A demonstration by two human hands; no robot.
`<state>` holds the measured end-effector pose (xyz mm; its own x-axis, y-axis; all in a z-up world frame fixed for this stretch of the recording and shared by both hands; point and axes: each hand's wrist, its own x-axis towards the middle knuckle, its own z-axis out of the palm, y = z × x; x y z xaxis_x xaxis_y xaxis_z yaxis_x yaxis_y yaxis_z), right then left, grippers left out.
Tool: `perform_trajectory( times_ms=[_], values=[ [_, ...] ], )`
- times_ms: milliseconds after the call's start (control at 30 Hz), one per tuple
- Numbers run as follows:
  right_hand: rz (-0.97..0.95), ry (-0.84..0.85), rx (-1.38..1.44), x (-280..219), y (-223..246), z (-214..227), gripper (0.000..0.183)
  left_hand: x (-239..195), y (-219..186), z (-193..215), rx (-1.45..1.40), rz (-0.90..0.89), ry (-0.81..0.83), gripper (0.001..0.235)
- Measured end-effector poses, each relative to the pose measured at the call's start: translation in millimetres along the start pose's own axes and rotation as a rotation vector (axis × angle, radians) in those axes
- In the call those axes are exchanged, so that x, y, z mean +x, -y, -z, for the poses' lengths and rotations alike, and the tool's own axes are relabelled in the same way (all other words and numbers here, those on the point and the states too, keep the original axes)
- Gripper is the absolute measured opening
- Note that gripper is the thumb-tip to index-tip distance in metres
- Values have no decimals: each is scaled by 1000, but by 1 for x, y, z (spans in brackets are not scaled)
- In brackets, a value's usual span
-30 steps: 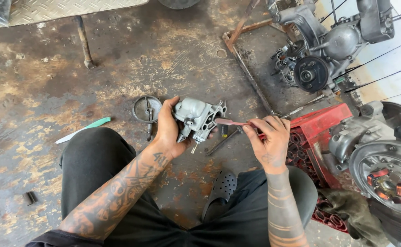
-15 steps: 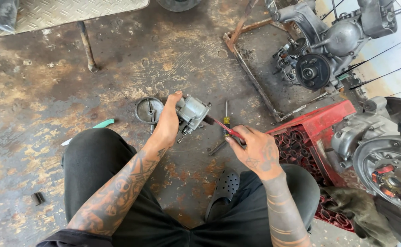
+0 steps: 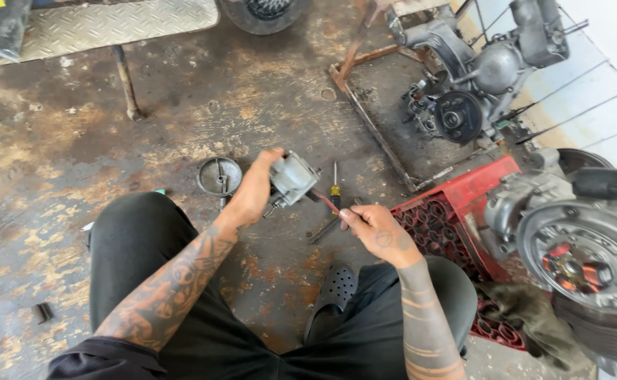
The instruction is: The person sits on the floor and works on a metallic engine component, likely a cylinder head. They insert a small metal pin into a hole and then use a red-handled screwdriver to scrape and clean the interior surfaces of the part.
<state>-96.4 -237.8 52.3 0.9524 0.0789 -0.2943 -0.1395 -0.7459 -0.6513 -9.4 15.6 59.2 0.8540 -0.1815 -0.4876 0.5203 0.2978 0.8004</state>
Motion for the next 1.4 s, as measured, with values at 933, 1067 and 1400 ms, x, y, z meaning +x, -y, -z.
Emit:
perform_trajectory(
  times_ms=[933,1067,1400],
  values=[
    [311,-941,1144,-135,6,98,42,-133,-91,57,417,-633,245,58],
    [324,-946,998,-146,-47,114,31,-92,-97,75,528,-740,283,59],
    [-10,-684,387,-65,-23,65,31,84,-1,92,1275,-695,299,92]
  ],
)
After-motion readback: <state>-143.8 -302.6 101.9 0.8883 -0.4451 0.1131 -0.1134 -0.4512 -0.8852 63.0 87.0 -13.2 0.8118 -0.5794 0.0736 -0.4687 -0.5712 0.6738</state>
